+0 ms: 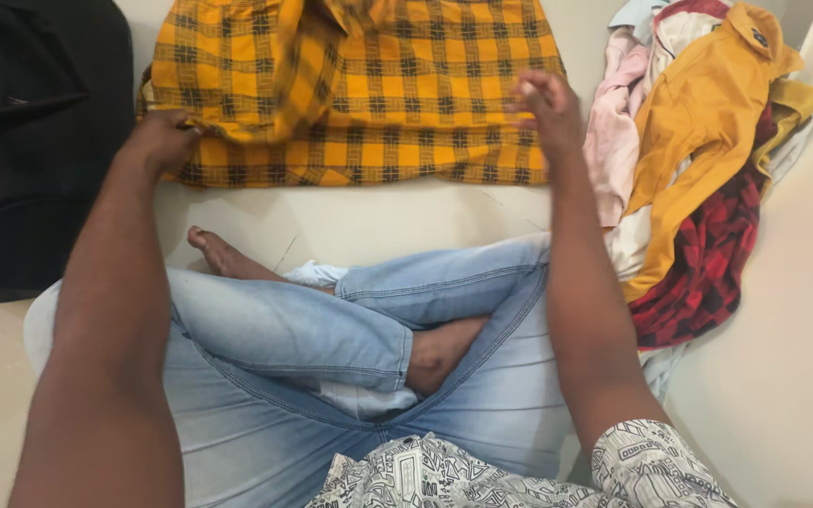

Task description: The person sits cross-legged on the floor and folds a yellow and black plaid shirt. They smooth the fabric, fold the sleeves inward, fold the bottom up, and then fold the shirt in half to create a neat rectangular bundle.

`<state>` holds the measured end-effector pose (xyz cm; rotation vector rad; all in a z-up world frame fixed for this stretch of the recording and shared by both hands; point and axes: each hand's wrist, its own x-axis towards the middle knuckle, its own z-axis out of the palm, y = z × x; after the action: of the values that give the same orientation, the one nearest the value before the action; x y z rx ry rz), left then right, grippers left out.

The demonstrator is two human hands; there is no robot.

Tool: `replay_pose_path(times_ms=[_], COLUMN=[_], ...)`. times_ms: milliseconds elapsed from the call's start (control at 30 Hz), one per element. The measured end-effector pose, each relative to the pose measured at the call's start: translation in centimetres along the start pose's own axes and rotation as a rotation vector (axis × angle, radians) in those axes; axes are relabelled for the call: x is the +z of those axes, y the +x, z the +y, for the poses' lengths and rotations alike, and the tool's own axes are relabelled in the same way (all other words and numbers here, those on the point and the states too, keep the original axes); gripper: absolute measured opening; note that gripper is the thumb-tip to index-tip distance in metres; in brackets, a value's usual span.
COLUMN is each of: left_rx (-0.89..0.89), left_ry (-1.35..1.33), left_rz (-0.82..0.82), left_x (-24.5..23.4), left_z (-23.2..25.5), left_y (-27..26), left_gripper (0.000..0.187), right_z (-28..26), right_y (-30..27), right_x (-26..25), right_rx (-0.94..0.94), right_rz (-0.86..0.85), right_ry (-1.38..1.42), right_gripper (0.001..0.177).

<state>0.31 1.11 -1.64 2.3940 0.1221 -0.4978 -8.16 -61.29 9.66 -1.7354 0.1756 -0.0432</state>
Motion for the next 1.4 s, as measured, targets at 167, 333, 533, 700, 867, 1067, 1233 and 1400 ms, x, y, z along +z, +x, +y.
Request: replay_pose_path(times_ms=[167,333,533,700,867,1067,1233,1400], left_rx=[-0.074,-0.187,-0.267,-0.237,-0.211,-0.237,-0.238,-0.253], left_ry=[-0.116,-0.113,-0.040,0.103,0.124,0.533,0.505,0.641], left_rz=[-0.056,-0.078,-0.169,-0.308,-0.200,-0.280,-0.308,-0.298], left_x=[-0.4,-1.3,-1.4,-1.4,-1.0,-1.0,-0.4,-0.6], left_z=[-1.0,2.4,3.0,1.3,-1.1,-4.6,-7.2,-6.3], left_y=[0.2,-2.1,-2.7,-1.5,-0.1,3.0,4.2,4.2], left_gripper=[0.042,0.047,0.057,0.067,0.063,0.067,0.068,0.076], right_z=[8.5,13.8,11.5,13.3,11.7,11.2,11.9,13.4], right_y=[-0.1,0.3,-0.2,0.1,-0.6,-1.3,-0.9,-0.5], right_x=[-11.9,-14.4,-12.1,-13.9,-13.7,-12.7,-13.1,-14.8], right_rx=[0.151,0.361,0.470,0.376,0.195,0.250,0.420,0.422], right_rz=[0.225,0.084,0.029,-0.173,-0.085,-0.124,-0.161,-0.111], right_ry=[-0.257,-0.208,-0.530,-0.573,-0.096,-0.074,-0.258,-0.264], right_gripper=[0.017,0.016,0.032,0.036,0.027,0.028,0.025,0.028])
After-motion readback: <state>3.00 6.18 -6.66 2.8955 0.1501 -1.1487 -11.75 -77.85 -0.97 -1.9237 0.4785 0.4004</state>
